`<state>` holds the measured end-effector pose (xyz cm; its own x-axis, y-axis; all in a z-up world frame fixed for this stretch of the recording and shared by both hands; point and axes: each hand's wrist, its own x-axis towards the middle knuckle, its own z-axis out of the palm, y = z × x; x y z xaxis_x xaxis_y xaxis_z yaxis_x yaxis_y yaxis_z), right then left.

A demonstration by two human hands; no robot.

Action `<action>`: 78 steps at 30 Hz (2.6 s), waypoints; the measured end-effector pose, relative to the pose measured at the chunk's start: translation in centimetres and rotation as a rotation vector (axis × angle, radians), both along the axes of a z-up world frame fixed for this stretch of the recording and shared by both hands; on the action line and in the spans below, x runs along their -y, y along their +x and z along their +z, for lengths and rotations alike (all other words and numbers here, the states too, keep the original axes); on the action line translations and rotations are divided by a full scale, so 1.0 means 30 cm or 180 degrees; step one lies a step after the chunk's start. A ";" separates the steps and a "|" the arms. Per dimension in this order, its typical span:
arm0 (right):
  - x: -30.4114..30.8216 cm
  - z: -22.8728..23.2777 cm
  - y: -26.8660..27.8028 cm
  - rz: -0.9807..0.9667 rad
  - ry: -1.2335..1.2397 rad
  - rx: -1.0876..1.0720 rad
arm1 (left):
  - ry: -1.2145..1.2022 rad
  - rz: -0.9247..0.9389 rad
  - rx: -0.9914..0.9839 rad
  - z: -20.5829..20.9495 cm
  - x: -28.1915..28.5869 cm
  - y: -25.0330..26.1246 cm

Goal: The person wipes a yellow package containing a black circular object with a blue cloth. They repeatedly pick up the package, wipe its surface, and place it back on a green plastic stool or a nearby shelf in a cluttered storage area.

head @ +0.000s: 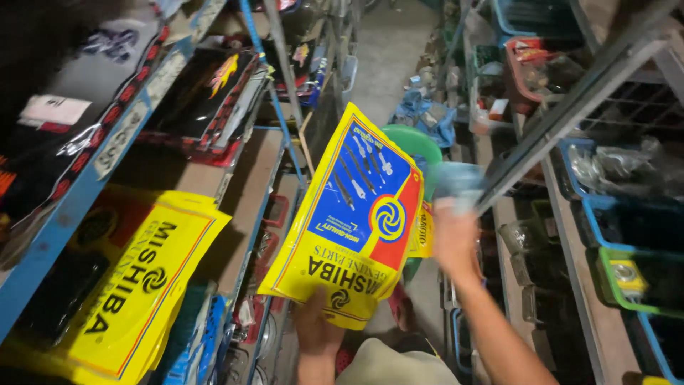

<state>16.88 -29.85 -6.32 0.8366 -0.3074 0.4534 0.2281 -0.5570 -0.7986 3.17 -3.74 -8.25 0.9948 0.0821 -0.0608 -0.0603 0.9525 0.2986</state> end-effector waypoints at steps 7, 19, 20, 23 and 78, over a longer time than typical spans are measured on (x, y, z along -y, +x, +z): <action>-0.342 0.435 -0.316 0.3468 -0.0961 0.0609 | 0.0435 0.0187 -0.0328 -0.191 -0.058 0.022; -0.358 0.279 -0.017 0.1806 -0.0467 0.0120 | 0.2212 0.0090 -0.0173 0.100 -0.034 -0.033; -0.361 0.274 -0.024 0.2191 0.0269 -0.0213 | 0.3426 0.0401 0.0667 0.203 -0.034 -0.021; -0.377 0.279 -0.050 0.2795 0.2025 -0.0781 | 0.4508 0.0600 0.1532 0.331 -0.024 -0.015; -0.036 0.004 -0.164 0.0730 0.2932 -0.0809 | 0.2845 0.0997 -0.0909 0.143 -0.075 0.066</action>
